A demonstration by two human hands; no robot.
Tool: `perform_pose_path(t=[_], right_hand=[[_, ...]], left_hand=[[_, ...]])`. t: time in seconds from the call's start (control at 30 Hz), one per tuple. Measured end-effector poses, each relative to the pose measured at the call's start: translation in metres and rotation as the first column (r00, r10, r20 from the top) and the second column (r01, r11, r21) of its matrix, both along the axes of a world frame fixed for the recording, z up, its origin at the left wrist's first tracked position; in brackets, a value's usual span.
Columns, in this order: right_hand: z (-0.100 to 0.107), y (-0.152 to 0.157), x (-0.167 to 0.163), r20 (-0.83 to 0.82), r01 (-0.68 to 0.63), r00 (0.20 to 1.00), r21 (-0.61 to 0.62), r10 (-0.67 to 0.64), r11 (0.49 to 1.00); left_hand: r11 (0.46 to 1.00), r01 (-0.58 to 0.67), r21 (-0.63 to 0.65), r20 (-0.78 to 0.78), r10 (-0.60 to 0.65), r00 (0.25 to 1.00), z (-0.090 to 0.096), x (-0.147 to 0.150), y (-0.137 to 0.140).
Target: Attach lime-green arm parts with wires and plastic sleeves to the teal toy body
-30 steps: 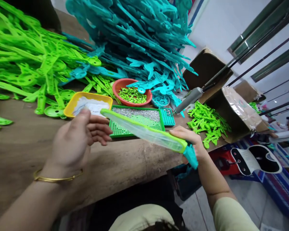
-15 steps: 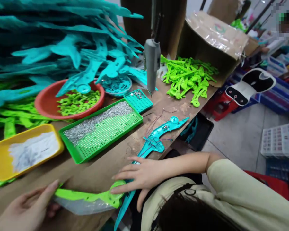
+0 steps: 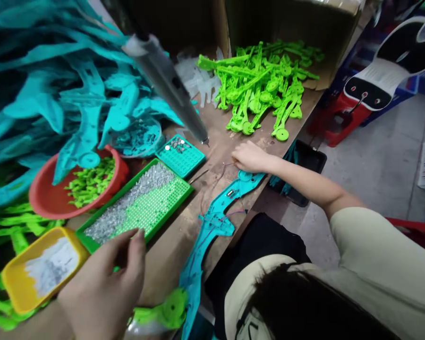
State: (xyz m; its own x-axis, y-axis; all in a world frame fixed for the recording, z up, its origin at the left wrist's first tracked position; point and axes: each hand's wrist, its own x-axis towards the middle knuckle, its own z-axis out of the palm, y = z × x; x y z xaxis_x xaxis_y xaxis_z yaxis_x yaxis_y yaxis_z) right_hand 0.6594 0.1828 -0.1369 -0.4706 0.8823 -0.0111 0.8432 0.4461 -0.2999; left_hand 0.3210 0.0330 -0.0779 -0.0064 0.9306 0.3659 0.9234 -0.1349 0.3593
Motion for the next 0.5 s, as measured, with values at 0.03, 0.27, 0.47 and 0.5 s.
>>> perform_pose_path(t=[0.03, 0.27, 0.47, 0.5], right_hand=[[0.006, -0.004, 0.002, -0.052, 0.045, 0.998, 0.082, -0.040, 0.996], [0.037, -0.062, 0.050, -0.982, 0.139, -0.036, -0.188, -0.185, 0.972], [0.011, -0.110, 0.076, -0.587, -0.230, -0.472, -0.638, -0.658, 0.735], [0.001, -0.113, 0.076, -0.584, -0.204, -0.419, -0.686, -0.696, 0.698]], left_hand=[[0.999, 0.008, 0.047, -0.060, -0.005, 0.998, 0.006, 0.015, 0.011], [0.957, 0.291, 0.000, -0.031, -0.291, 0.956, 0.007, 0.119, 0.099], [0.846, 0.457, -0.275, 0.238, -0.400, 0.885, -0.042, 0.218, 0.185], [0.876, 0.365, -0.314, 0.308, -0.269, 0.912, -0.051, 0.230, 0.198]])
